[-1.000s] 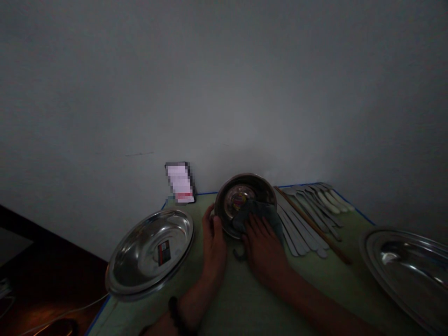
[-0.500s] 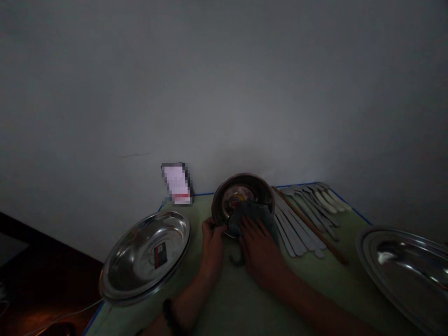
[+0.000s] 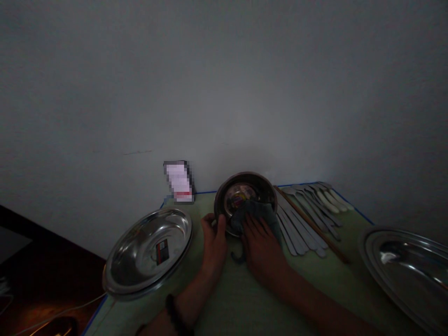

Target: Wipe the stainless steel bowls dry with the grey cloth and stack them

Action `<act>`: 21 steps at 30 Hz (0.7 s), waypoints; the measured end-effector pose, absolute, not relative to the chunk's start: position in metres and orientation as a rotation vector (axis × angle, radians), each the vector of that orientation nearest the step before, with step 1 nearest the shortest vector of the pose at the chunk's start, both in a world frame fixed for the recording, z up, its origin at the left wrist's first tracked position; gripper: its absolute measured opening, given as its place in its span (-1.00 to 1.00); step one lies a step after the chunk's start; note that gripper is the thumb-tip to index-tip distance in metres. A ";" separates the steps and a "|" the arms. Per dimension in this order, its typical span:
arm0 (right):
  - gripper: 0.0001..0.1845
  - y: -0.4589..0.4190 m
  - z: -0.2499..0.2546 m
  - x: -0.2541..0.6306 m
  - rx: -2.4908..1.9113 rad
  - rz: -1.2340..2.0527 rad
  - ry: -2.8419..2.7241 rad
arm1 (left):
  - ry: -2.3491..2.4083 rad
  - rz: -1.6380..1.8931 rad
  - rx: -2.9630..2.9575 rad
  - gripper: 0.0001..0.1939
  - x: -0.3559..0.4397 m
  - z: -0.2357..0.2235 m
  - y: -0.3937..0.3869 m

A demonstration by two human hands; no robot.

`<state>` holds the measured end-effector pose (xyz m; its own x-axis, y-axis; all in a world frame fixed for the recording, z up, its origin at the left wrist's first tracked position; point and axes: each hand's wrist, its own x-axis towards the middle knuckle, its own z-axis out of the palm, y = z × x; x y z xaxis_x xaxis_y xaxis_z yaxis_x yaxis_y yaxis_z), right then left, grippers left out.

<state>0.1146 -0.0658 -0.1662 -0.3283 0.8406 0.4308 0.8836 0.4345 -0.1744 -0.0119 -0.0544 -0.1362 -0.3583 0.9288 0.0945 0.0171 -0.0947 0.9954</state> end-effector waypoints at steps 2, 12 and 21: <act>-0.53 -0.066 -0.165 0.114 -1.463 -0.125 -2.225 | 1.474 1.581 1.114 -0.69 -0.013 -0.139 -0.054; -0.51 -0.065 -0.166 0.117 -1.442 -0.029 -2.215 | 1.364 1.342 1.322 -0.70 -0.012 -0.143 -0.054; -0.55 -0.066 -0.165 0.114 -1.379 -0.089 -2.248 | 1.412 1.588 1.163 -0.70 -0.025 -0.141 -0.044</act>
